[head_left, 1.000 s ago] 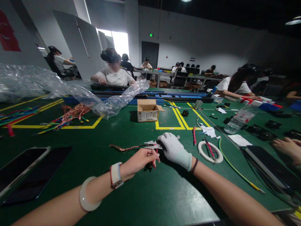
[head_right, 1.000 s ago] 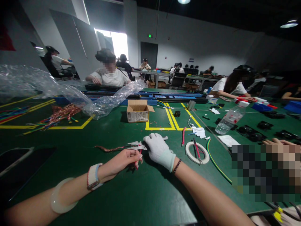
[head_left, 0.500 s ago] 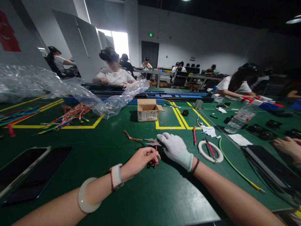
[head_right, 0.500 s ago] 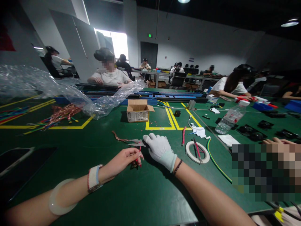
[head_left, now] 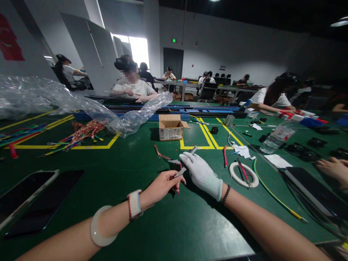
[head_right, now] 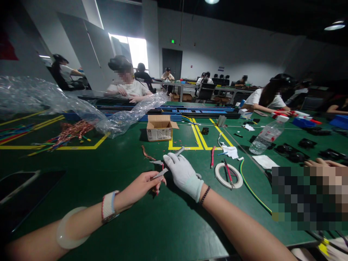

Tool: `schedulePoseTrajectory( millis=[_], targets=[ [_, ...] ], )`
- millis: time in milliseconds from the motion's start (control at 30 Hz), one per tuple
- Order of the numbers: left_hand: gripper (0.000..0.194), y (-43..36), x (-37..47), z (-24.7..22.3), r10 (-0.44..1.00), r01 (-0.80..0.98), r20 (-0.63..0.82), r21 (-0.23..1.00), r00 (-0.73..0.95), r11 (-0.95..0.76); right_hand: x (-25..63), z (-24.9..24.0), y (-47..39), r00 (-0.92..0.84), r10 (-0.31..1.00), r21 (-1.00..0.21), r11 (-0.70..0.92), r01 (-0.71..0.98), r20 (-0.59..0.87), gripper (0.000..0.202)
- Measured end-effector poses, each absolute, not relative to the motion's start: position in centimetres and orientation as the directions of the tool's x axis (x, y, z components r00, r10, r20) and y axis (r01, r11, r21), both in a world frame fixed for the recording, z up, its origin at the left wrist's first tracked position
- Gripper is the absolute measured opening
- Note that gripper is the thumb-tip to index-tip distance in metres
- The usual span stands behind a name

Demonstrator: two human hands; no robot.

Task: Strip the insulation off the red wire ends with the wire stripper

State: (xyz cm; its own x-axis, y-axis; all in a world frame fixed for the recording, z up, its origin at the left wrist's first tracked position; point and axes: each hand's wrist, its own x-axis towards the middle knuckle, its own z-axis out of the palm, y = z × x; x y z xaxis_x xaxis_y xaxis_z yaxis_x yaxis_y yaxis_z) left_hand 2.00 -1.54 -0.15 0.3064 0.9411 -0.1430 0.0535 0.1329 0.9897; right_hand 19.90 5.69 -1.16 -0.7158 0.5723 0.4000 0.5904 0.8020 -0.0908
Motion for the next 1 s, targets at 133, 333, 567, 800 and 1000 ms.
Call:
schedulePoseTrajectory(
  millis=[133,333,567,800,1000],
  targets=[
    [0.031,-1.6,2.0,-0.2,0.938,0.06,-0.168,0.986,0.304,0.158,19.7,-1.0,5.6,-0.717,0.62,-0.011,0.759,0.651,0.318,0.045],
    [0.029,-1.6,2.0,-0.1,0.939,0.051,-0.176,0.984,0.296,0.168,19.4,-0.7,5.5,-0.704,0.632,-0.046,0.753,0.656,0.323,0.035],
    [0.03,-1.6,1.9,-0.1,0.942,0.042,-0.166,0.986,0.293,0.161,21.0,-0.5,6.1,-0.657,0.652,-0.389,0.756,0.526,0.379,0.069],
    [0.03,-1.5,2.1,-0.2,0.934,0.058,-0.176,0.984,0.312,0.167,22.8,-0.3,7.2,-0.754,0.599,-0.51,0.753,0.415,0.271,0.078],
    [0.03,-1.4,2.1,-0.4,0.937,0.082,-0.178,0.984,0.3,0.161,21.8,-0.8,7.0,-0.681,0.64,-0.283,0.769,0.574,0.356,0.066]
  ],
)
